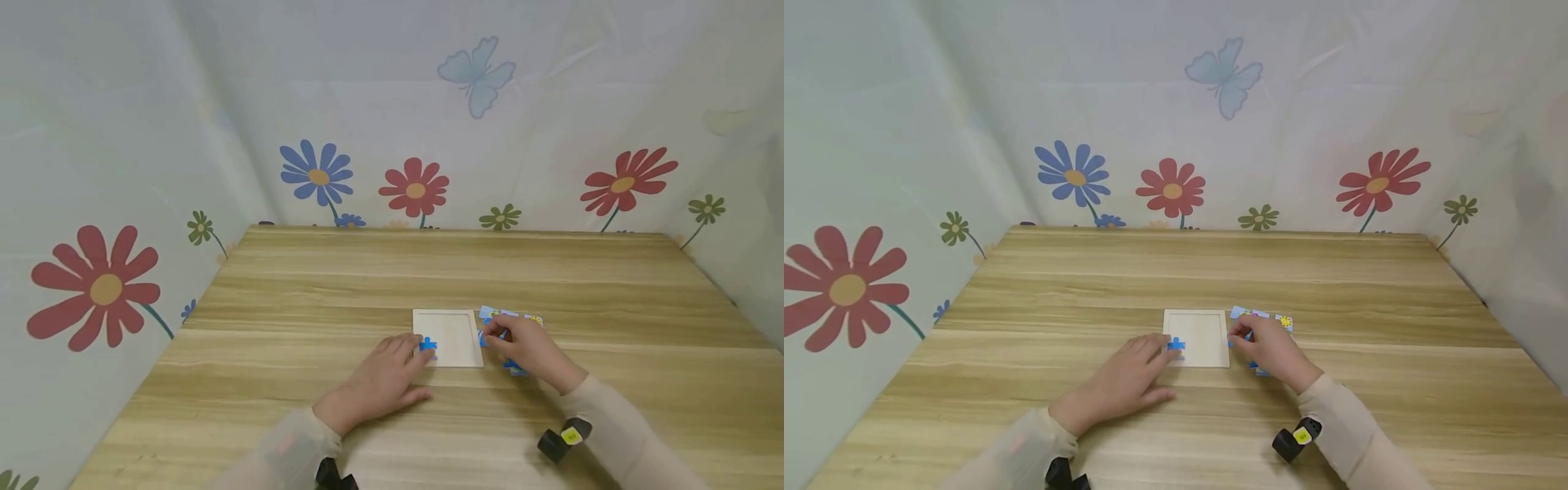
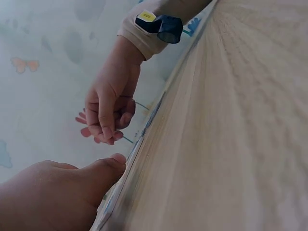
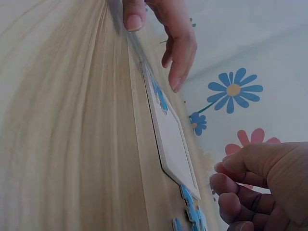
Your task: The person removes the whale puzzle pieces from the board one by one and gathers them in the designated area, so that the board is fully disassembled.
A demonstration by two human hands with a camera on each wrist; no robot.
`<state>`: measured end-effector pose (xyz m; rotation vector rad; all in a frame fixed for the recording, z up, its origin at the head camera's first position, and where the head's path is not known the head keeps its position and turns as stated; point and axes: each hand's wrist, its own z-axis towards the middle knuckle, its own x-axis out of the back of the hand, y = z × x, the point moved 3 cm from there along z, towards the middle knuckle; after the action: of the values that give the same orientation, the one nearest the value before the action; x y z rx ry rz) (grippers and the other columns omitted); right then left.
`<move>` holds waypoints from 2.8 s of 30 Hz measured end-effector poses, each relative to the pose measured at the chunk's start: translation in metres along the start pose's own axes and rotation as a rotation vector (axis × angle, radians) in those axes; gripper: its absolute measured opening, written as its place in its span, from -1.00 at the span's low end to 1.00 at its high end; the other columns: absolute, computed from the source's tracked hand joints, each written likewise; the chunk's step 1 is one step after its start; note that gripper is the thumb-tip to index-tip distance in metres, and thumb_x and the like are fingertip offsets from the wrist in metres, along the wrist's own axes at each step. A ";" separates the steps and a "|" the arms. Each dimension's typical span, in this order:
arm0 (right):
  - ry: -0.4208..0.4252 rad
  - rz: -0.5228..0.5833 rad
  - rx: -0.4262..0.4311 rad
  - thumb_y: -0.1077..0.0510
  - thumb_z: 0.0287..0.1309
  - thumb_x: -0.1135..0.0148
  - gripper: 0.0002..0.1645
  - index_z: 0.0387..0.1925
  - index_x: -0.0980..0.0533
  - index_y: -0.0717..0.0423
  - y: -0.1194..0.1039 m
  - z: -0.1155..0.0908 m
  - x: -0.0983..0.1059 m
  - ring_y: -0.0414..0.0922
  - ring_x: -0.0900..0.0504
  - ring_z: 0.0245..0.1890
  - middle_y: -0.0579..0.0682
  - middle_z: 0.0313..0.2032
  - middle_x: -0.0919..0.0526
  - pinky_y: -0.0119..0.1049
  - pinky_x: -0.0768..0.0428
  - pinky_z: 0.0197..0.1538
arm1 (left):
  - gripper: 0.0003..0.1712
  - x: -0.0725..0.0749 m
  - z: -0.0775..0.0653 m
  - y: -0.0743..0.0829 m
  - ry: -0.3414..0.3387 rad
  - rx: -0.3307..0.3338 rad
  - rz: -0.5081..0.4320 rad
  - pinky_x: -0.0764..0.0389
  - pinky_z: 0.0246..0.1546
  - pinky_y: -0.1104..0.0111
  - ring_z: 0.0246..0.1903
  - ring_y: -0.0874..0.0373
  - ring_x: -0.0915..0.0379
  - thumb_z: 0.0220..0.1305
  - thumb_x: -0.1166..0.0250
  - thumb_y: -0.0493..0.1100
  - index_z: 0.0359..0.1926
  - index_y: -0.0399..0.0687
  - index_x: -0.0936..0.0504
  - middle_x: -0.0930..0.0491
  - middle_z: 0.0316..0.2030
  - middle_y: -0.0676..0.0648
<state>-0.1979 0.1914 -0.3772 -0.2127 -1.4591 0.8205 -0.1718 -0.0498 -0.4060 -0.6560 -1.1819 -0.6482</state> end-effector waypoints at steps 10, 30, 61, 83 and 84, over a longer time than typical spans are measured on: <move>-0.018 0.004 0.011 0.22 0.20 -0.23 -0.95 -0.35 -0.60 0.11 -0.004 0.010 -0.005 -0.26 -0.41 -0.51 -0.06 -0.39 -0.68 -0.46 -0.41 -0.41 | -0.32 0.008 0.008 -0.009 0.041 0.017 0.035 -0.41 0.24 0.16 0.19 -0.01 -0.40 0.25 -0.16 0.30 0.21 -0.03 -0.44 -0.48 0.15 -0.16; -0.083 0.091 0.041 0.20 0.20 -0.23 -0.94 -0.35 -0.59 0.11 -0.025 0.027 -0.022 -0.26 -0.42 -0.51 -0.05 -0.42 -0.62 -0.45 -0.41 -0.41 | -0.35 0.002 0.028 -0.030 -0.062 0.107 0.005 -0.30 0.32 0.09 0.24 0.01 -0.33 0.25 -0.16 0.31 0.17 -0.01 -0.52 -0.47 0.21 -0.07; -0.120 0.036 0.017 0.26 0.08 -0.26 -0.88 -0.29 -0.62 0.18 -0.039 0.042 -0.057 -0.23 -0.44 -0.42 -0.01 -0.37 -0.58 -0.41 -0.44 -0.30 | -0.38 -0.012 0.021 -0.036 -0.022 0.106 -0.097 -0.31 0.29 0.10 0.19 0.05 -0.40 0.24 -0.16 0.31 0.10 -0.02 -0.55 -0.54 0.16 0.00; -0.083 0.076 0.031 0.26 0.13 -0.23 -0.92 -0.29 -0.53 0.10 -0.038 0.043 -0.057 -0.28 -0.39 -0.57 -0.09 -0.43 -0.60 -0.46 -0.38 -0.45 | -0.40 -0.014 0.022 -0.036 -0.010 0.097 -0.086 -0.32 0.27 0.13 0.17 0.06 -0.41 0.24 -0.17 0.31 0.10 0.01 -0.55 -0.55 0.13 0.02; -0.080 0.082 0.030 0.27 0.13 -0.23 -0.92 -0.30 -0.53 0.10 -0.038 0.042 -0.056 -0.28 -0.40 -0.57 -0.08 -0.43 -0.60 -0.46 -0.38 -0.45 | -0.39 -0.014 0.022 -0.036 -0.006 0.096 -0.088 -0.32 0.27 0.12 0.17 0.06 -0.41 0.24 -0.17 0.31 0.10 0.01 -0.55 -0.55 0.13 0.02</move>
<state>-0.2182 0.1159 -0.3930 -0.2199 -1.5199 0.9263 -0.2156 -0.0553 -0.4102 -0.5276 -1.2447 -0.6595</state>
